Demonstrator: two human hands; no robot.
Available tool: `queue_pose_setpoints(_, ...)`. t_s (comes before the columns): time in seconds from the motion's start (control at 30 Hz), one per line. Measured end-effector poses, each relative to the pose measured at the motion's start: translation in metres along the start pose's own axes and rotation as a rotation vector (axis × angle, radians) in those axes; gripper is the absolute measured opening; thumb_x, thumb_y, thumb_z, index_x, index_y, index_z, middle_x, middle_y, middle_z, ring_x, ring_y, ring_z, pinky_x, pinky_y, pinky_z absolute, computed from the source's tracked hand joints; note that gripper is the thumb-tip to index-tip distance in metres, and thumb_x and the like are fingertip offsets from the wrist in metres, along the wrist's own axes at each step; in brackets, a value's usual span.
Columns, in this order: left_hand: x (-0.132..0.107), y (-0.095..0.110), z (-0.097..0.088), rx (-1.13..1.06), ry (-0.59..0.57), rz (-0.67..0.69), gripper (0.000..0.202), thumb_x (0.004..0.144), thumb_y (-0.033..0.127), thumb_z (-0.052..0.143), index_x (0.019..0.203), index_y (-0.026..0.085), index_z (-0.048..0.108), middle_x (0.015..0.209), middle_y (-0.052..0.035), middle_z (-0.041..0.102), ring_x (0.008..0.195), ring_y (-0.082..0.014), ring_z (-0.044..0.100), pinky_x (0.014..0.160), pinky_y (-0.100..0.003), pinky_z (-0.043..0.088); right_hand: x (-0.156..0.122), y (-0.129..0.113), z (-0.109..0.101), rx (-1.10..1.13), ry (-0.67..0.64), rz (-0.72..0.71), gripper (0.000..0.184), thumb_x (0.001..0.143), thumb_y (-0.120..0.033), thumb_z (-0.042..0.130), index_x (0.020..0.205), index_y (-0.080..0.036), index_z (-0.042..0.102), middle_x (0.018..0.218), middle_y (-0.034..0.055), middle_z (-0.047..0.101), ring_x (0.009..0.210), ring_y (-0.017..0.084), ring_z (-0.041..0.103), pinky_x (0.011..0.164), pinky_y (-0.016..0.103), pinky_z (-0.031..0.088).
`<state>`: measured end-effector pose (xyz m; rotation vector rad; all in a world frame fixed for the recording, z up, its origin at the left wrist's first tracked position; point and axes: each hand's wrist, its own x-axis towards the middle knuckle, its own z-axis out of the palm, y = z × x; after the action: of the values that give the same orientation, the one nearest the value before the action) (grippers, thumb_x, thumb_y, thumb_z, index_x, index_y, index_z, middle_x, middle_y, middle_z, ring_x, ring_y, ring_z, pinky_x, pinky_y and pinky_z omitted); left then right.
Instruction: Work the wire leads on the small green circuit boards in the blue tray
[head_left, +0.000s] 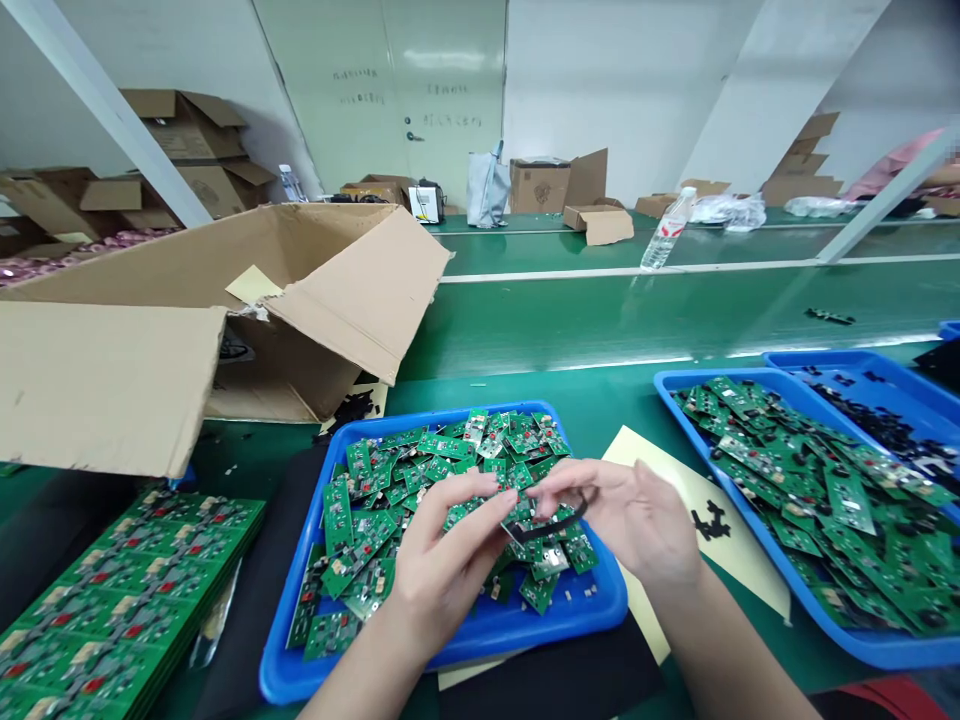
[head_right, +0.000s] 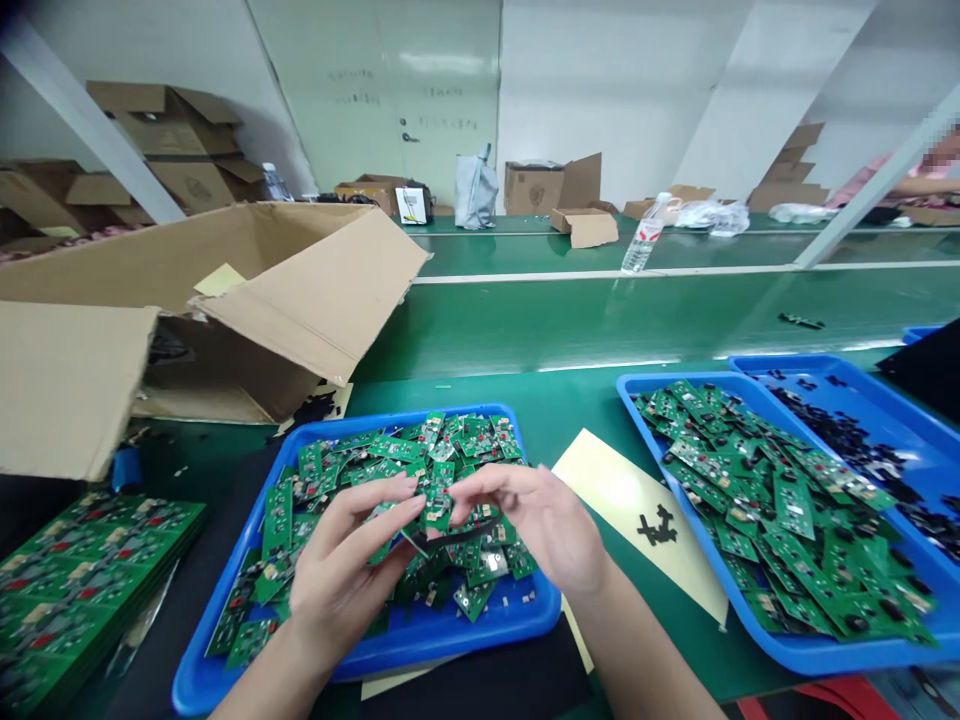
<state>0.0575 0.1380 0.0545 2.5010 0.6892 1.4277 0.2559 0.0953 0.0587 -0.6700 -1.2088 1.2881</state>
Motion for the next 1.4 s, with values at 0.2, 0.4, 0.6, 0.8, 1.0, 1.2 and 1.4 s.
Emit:
queue_pose_setpoints(0.2, -0.001, 0.0, 0.002, -0.002, -0.009, 0.02, 0.034, 0.084, 0.011, 0.057, 0.116, 0.024, 0.059, 0.098, -0.006, 0.062, 0.092, -0.0183, 0.064, 0.077, -0.029, 0.057, 0.001, -0.001, -0.007, -0.083, 0.127, 0.012, 0.038, 0.087, -0.052, 0.049, 0.091, -0.02, 0.071, 0.077, 0.0056, 0.069, 0.074, 0.02, 0.065, 0.072, 0.036, 0.053)
queue_pose_setpoints(0.4, -0.004, -0.002, 0.005, 0.007, -0.05, 0.044, 0.035, 0.085, 0.009, 0.056, 0.116, 0.024, 0.059, 0.1, -0.007, 0.06, 0.093, -0.0176, 0.063, 0.077, -0.028, 0.056, -0.002, 0.01, 0.001, -0.103, -0.123, 0.404, 0.033, 0.081, -0.039, 0.064, 0.105, -0.017, 0.065, 0.073, 0.0015, 0.067, 0.066, 0.013, 0.066, 0.064, 0.027, 0.052)
queue_pose_setpoints(0.6, -0.001, -0.004, 0.003, 0.055, -0.002, -0.017, 0.035, 0.084, 0.011, 0.059, 0.115, 0.027, 0.06, 0.094, -0.0038, 0.064, 0.085, -0.0162, 0.065, 0.072, -0.026, 0.056, -0.003, 0.01, 0.002, -0.124, -0.034, 0.417, 0.027, 0.075, -0.037, 0.069, 0.089, -0.014, 0.066, 0.06, -0.002, 0.063, 0.051, 0.01, 0.06, 0.051, 0.022, 0.047)
queue_pose_setpoints(0.8, 0.003, -0.001, 0.002, 0.025, 0.028, -0.037, 0.033, 0.083, 0.019, 0.063, 0.115, 0.027, 0.06, 0.089, -0.0029, 0.068, 0.078, -0.0156, 0.067, 0.068, -0.025, 0.057, -0.002, 0.008, 0.011, 0.015, -0.022, 0.402, 0.032, 0.074, -0.035, 0.071, 0.097, -0.016, 0.059, 0.055, -0.0081, 0.057, 0.043, 0.008, 0.057, 0.053, 0.024, 0.051)
queue_pose_setpoints(1.0, 0.006, 0.001, 0.0, -0.148, -0.003, -0.048, 0.032, 0.081, 0.027, 0.065, 0.113, 0.025, 0.061, 0.085, -0.0039, 0.07, 0.075, -0.0156, 0.067, 0.064, -0.024, 0.057, 0.0, 0.014, 0.015, 0.081, -0.042, 0.459, 0.025, 0.072, -0.035, 0.071, 0.075, -0.015, 0.056, 0.05, -0.0063, 0.056, 0.036, 0.006, 0.05, 0.042, 0.019, 0.045)
queue_pose_setpoints(1.2, 0.003, 0.0, 0.003, -0.357, -0.064, -0.131, 0.034, 0.072, 0.024, 0.074, 0.105, 0.023, 0.064, 0.083, -0.0036, 0.071, 0.076, -0.0162, 0.067, 0.068, -0.026, 0.057, -0.001, 0.014, 0.018, -0.052, 0.067, 0.332, 0.016, 0.075, -0.029, 0.068, 0.076, -0.015, 0.059, 0.052, -0.0054, 0.056, 0.041, 0.006, 0.052, 0.044, 0.017, 0.044)
queue_pose_setpoints(1.4, 0.002, 0.002, 0.007, -0.557, -0.088, -0.319, 0.029, 0.075, 0.025, 0.072, 0.103, 0.023, 0.067, 0.084, -0.0056, 0.067, 0.076, -0.0167, 0.065, 0.063, -0.027, 0.058, -0.004, 0.011, 0.023, -0.447, 0.188, 0.037, 0.005, 0.083, -0.021, 0.058, 0.083, -0.019, 0.062, 0.068, 0.0001, 0.064, 0.058, 0.01, 0.06, 0.054, 0.02, 0.049)
